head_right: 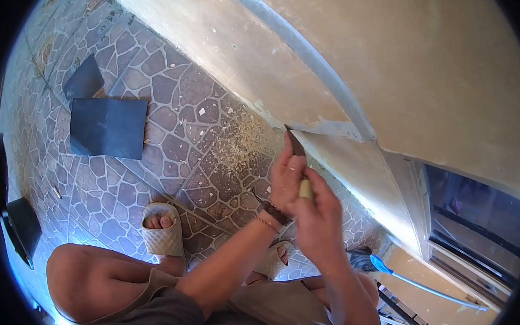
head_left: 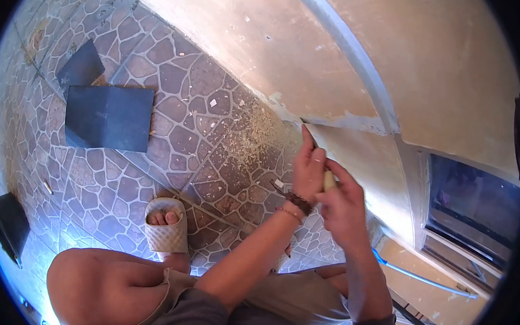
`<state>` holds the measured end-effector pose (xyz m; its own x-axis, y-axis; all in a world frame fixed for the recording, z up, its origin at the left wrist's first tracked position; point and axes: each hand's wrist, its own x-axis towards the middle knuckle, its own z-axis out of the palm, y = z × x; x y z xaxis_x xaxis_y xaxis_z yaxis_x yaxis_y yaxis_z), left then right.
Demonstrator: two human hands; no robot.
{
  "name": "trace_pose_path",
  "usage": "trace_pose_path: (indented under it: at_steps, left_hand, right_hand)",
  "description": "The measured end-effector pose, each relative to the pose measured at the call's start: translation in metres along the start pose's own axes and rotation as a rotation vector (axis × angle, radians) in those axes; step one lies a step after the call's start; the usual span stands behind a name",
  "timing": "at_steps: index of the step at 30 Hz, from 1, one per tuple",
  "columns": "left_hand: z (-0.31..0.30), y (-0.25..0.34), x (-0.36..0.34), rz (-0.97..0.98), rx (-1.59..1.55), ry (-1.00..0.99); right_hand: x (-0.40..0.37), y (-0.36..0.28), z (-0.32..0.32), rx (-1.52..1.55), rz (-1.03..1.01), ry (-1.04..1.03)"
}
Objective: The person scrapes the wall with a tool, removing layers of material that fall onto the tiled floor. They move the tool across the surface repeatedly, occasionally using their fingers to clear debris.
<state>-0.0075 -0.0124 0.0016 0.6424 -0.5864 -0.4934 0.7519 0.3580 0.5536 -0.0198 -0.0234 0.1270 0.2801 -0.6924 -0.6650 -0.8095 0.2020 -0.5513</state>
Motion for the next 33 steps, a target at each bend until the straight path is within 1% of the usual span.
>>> trace_pose_path:
  at_steps: [2, 5, 7, 8, 9, 11, 13, 14, 15, 16, 17, 20, 21, 24, 25, 28, 29, 30, 32, 33]
  left_hand:
    - [-0.003, -0.008, 0.001, 0.005, 0.063, 0.006]
    - [-0.027, 0.000, 0.023, -0.151, -0.135, -0.093]
    - [-0.015, -0.006, 0.016, -0.082, -0.061, -0.021]
    - [-0.014, -0.010, 0.011, -0.057, -0.023, 0.023]
    - [-0.019, -0.008, 0.012, -0.065, -0.048, 0.010]
    - [-0.025, -0.004, 0.016, -0.090, -0.102, -0.039]
    - [-0.024, -0.001, 0.020, -0.086, -0.076, -0.052]
    - [-0.024, 0.001, 0.021, -0.084, -0.063, -0.059]
    - [-0.014, 0.004, 0.013, -0.026, 0.002, -0.033]
    - [-0.004, 0.005, 0.002, 0.019, 0.069, 0.001]
    - [0.009, 0.005, -0.005, 0.017, 0.086, 0.043]
    - [-0.005, 0.006, 0.007, -0.067, -0.053, -0.071]
    - [-0.015, 0.007, 0.015, -0.145, 0.031, -0.099]
    - [-0.002, 0.001, 0.003, 0.100, 0.153, -0.048]
    - [0.006, 0.003, -0.006, 0.067, 0.168, -0.040]
    - [-0.012, 0.006, 0.013, -0.113, 0.107, -0.111]
    - [-0.018, 0.005, 0.016, -0.106, 0.166, -0.129]
    - [-0.024, 0.006, 0.019, -0.098, 0.225, -0.146]
    - [-0.007, 0.005, 0.004, 0.148, 0.178, -0.071]
    - [-0.001, 0.006, -0.002, 0.066, 0.268, -0.062]
  right_hand:
    - [-0.003, -0.002, -0.001, 0.000, 0.034, -0.020]
    - [0.032, 0.036, 0.022, -0.136, -0.164, 0.027]
    - [0.021, 0.034, 0.018, -0.165, -0.211, 0.063]
    - [0.013, 0.028, 0.014, -0.070, -0.177, 0.039]
    - [0.004, 0.022, 0.010, 0.026, -0.142, 0.019]
    - [0.022, 0.035, 0.018, -0.118, -0.192, 0.029]
    - [0.035, 0.042, 0.025, -0.187, -0.144, 0.019]
    - [0.031, 0.040, 0.021, -0.136, -0.180, 0.029]
    - [0.021, 0.037, 0.014, -0.086, -0.214, 0.035]
    - [0.005, 0.020, 0.004, 0.029, -0.103, -0.005]
    - [-0.011, 0.003, -0.006, 0.141, 0.012, -0.033]
    - [0.001, 0.007, 0.007, 0.252, -0.043, -0.018]
    - [0.009, 0.011, 0.011, 0.133, -0.045, -0.007]
    - [-0.013, 0.008, 0.005, 0.258, -0.052, -0.002]
    - [-0.022, -0.006, -0.003, 0.321, 0.029, -0.014]
    - [-0.001, 0.003, 0.013, 0.261, 0.044, 0.035]
    - [0.012, 0.016, 0.016, 0.207, -0.004, -0.006]
    - [0.006, 0.018, 0.015, 0.212, -0.034, 0.007]
    - [-0.008, 0.017, 0.009, 0.220, -0.108, 0.024]
    - [-0.018, 0.003, 0.002, 0.286, 0.005, 0.000]
